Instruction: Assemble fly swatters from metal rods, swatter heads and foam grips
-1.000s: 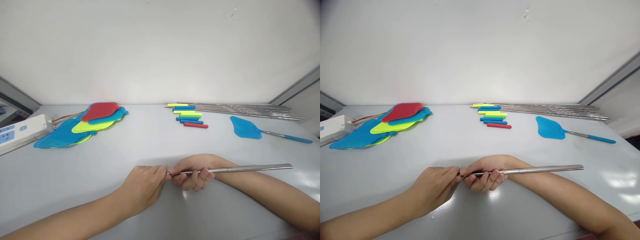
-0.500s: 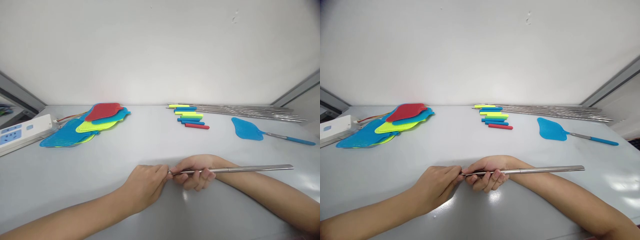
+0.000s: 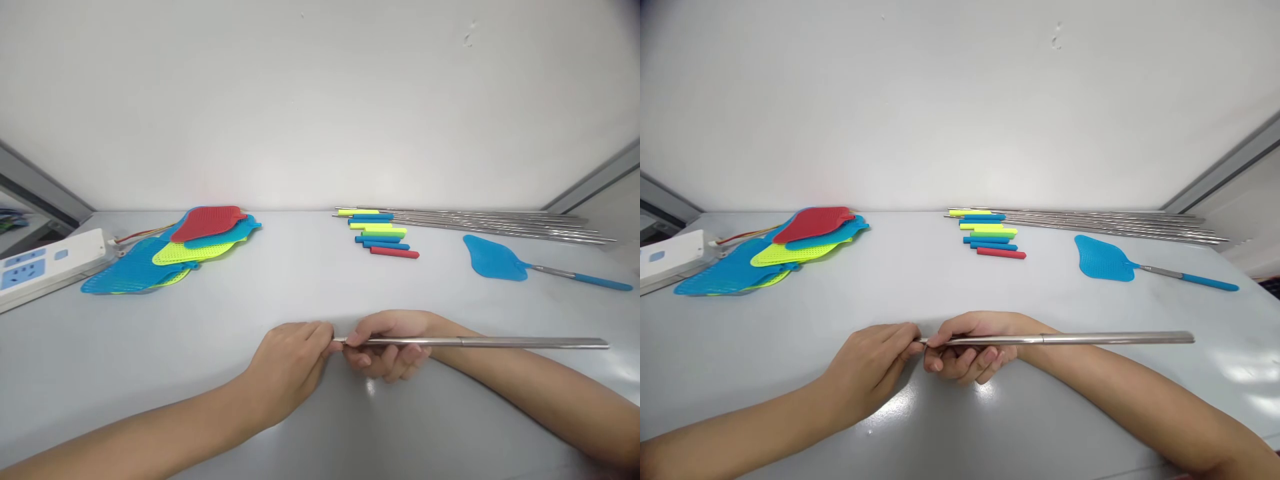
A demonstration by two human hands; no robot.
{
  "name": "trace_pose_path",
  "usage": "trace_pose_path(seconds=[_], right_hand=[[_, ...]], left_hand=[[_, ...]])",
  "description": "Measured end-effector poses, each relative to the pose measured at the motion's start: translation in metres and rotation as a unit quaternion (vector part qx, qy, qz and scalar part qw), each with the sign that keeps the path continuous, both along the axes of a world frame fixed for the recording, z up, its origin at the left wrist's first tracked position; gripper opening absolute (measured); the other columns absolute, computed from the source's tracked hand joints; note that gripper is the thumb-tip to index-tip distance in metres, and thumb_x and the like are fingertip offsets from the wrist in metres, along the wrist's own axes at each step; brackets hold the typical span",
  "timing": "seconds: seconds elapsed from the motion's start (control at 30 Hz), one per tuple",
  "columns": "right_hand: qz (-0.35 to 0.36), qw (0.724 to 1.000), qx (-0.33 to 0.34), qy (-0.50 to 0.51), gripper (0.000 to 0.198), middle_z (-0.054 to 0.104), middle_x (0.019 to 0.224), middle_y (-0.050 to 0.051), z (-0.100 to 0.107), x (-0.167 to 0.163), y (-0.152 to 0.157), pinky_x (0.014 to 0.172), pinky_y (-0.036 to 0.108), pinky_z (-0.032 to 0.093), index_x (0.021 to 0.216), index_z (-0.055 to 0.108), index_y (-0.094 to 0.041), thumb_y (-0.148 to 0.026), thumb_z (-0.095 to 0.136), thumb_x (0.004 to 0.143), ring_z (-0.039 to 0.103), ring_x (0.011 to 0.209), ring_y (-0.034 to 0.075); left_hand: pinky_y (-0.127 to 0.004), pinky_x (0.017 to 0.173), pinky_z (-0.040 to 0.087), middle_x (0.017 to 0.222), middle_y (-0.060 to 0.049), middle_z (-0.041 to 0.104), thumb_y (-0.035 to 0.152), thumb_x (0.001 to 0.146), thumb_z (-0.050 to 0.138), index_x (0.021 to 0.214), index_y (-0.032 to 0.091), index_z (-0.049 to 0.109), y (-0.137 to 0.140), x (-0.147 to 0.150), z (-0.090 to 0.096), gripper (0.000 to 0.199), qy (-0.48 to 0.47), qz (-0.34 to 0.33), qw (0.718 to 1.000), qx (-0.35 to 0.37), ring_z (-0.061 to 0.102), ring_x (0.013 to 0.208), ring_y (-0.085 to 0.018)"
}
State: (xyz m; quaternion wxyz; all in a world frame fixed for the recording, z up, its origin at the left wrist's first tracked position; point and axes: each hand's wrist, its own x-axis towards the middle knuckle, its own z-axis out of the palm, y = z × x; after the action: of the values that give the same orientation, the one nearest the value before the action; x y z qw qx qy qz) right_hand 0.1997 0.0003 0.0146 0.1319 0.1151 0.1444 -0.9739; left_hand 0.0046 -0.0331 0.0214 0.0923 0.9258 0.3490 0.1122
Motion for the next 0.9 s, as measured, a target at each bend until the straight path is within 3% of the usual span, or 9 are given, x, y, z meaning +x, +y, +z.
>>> trace_pose_path(seconds=[0.17,0.27,0.33,0.4,0.5,0.6,0.67,0.77,0.9], right_hand=[[-0.048,0.998,0.031,0.010,0.029,0.034,0.048,-0.006,0.000,-0.002,-0.004,0.025,0.013,0.026,0.076,0.050,-0.011,-0.030,0.029,0.081,0.030,0.029,0.003],[-0.164,0.981,0.101,-0.030,0.028,0.031,0.048,-0.007,0.005,-0.008,-0.013,0.026,0.014,0.025,0.073,0.048,-0.012,-0.034,0.031,0.080,0.030,0.030,0.004],[-0.316,0.924,0.200,-0.074,0.018,0.032,0.051,-0.007,0.008,-0.015,-0.021,0.028,0.014,0.026,0.076,0.046,-0.015,-0.030,0.036,0.079,0.032,0.032,0.004],[-0.415,0.854,0.296,-0.103,0.013,0.038,0.055,-0.007,0.010,-0.021,-0.027,0.030,0.016,0.029,0.088,0.043,-0.020,-0.026,0.040,0.077,0.035,0.033,0.005],[-0.512,0.755,0.387,-0.133,0.031,0.043,0.060,-0.007,0.009,-0.024,-0.030,0.035,0.018,0.032,0.105,0.036,-0.025,-0.023,0.041,0.074,0.038,0.036,0.006],[-0.564,0.683,0.439,-0.149,0.034,0.046,0.061,-0.005,0.007,-0.020,-0.028,0.040,0.020,0.033,0.102,0.042,-0.022,-0.021,0.045,0.068,0.039,0.039,0.007],[-0.571,0.667,0.457,-0.140,0.024,0.044,0.054,-0.004,0.007,-0.016,-0.027,0.042,0.020,0.032,0.088,0.051,-0.017,-0.021,0.046,0.065,0.039,0.040,0.008],[-0.577,0.682,0.437,-0.106,0.019,0.039,0.048,-0.003,0.007,-0.012,-0.025,0.041,0.021,0.030,0.070,0.055,-0.014,-0.026,0.042,0.065,0.039,0.040,0.009],[-0.605,0.682,0.391,-0.131,0.040,0.031,0.041,-0.003,0.006,-0.014,-0.021,0.041,0.020,0.030,0.048,0.053,-0.013,-0.035,0.035,0.076,0.037,0.038,0.008]], left_hand=[[-0.023,0.046,0.033,0.055,0.001,0.050,0.027,0.087,0.016,0.067,0.018,0.040,0.000,-0.001,0.000,0.033,-0.025,0.026,0.999,-0.039,0.045,0.047,-0.012],[-0.022,0.046,0.033,0.056,0.003,0.050,0.028,0.088,0.018,0.073,0.018,0.041,0.001,-0.002,0.001,0.029,-0.049,0.043,0.995,-0.075,0.045,0.046,-0.011],[-0.021,0.044,0.032,0.053,0.005,0.047,0.028,0.088,0.018,0.072,0.019,0.040,0.002,-0.002,0.004,0.028,-0.068,0.074,0.989,-0.104,0.042,0.043,-0.009],[-0.020,0.043,0.032,0.050,0.006,0.043,0.029,0.088,0.017,0.068,0.019,0.036,0.003,-0.002,0.006,0.029,-0.084,0.107,0.982,-0.128,0.039,0.041,-0.009],[-0.019,0.043,0.031,0.049,0.007,0.040,0.030,0.088,0.019,0.066,0.020,0.034,0.003,-0.001,0.009,0.029,-0.086,0.120,0.978,-0.146,0.038,0.041,-0.009],[-0.020,0.044,0.030,0.050,0.007,0.039,0.030,0.088,0.019,0.068,0.020,0.035,0.003,0.000,0.008,0.027,-0.074,0.107,0.981,-0.147,0.037,0.042,-0.009],[-0.020,0.044,0.030,0.050,0.007,0.039,0.030,0.088,0.019,0.069,0.020,0.036,0.003,0.000,0.008,0.028,-0.072,0.104,0.980,-0.152,0.037,0.043,-0.010],[-0.020,0.045,0.030,0.051,0.006,0.040,0.031,0.088,0.018,0.068,0.020,0.036,0.004,0.000,0.009,0.028,-0.076,0.115,0.977,-0.165,0.037,0.044,-0.010],[-0.020,0.045,0.031,0.052,0.006,0.041,0.033,0.087,0.022,0.074,0.021,0.039,0.004,0.002,0.015,0.025,-0.064,0.099,0.975,-0.191,0.039,0.045,-0.010]])
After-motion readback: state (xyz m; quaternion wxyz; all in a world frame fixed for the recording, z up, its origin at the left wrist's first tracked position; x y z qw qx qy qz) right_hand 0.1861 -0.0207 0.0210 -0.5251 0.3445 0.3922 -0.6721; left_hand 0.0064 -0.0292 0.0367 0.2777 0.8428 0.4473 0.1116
